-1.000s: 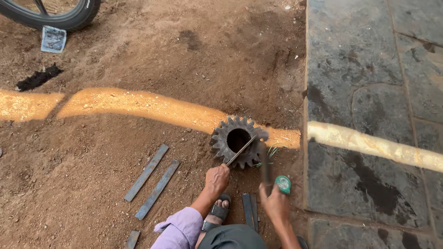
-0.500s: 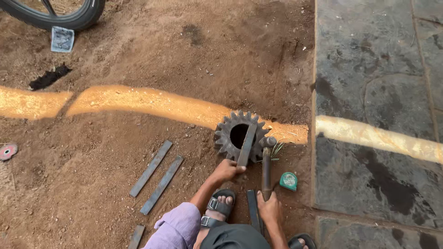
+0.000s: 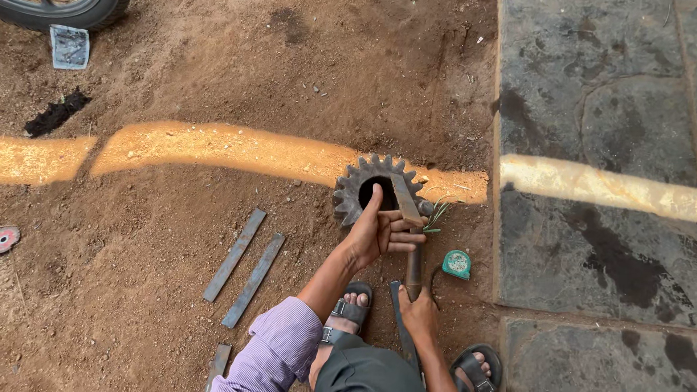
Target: The person uses a hammer and a metal bar to repeatedly strike the inner rim of a large metal gear lying on the ground. The person adjusts the bar and strikes multiple times, working on the gear's inner circumference.
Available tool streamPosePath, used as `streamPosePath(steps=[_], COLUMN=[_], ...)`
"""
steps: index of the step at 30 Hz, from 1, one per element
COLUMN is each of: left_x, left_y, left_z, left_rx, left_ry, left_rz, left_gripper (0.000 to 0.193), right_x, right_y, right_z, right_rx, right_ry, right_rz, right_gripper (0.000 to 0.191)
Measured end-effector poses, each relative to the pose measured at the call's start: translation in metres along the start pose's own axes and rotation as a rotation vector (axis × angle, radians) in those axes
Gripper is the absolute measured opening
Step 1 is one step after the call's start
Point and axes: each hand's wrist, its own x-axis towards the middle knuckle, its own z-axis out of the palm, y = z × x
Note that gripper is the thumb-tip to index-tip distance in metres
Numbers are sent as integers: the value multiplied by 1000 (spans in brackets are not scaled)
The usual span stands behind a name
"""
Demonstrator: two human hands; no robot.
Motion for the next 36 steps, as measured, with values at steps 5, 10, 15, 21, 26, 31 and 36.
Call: streamPosePath(steps=[5,10,15,21,26,31,36], left_x=[-2,-8,2,29,22,26,36], left_y=[2,-18,-51,-89,-102,-100,-109], left_z=[1,-19,-51,-85,-90,-85,-91], left_rx=[-11,500,1425,1850,1773,1753,1779], left_ry=[-4,265,774,815,817,825,818], left_rz=[-1,58,43,570,719,722,655], left_gripper=[121,67,19,12,10,9,10], right_x=[-3,6,11,-8,-31,-28,6], right_y=[-4,4,7,-38,-85,-127,-122], right_z=[-5,-4,0,-47,-176,-337,-219], right_rx=[11,135,369,696,836,901,822], right_ry=[-9,59,-100,-85,292,622,652], right_rz=[-1,9,127,11,-663,-1086,-1012], right_gripper=[53,47,35,34,12,16,32])
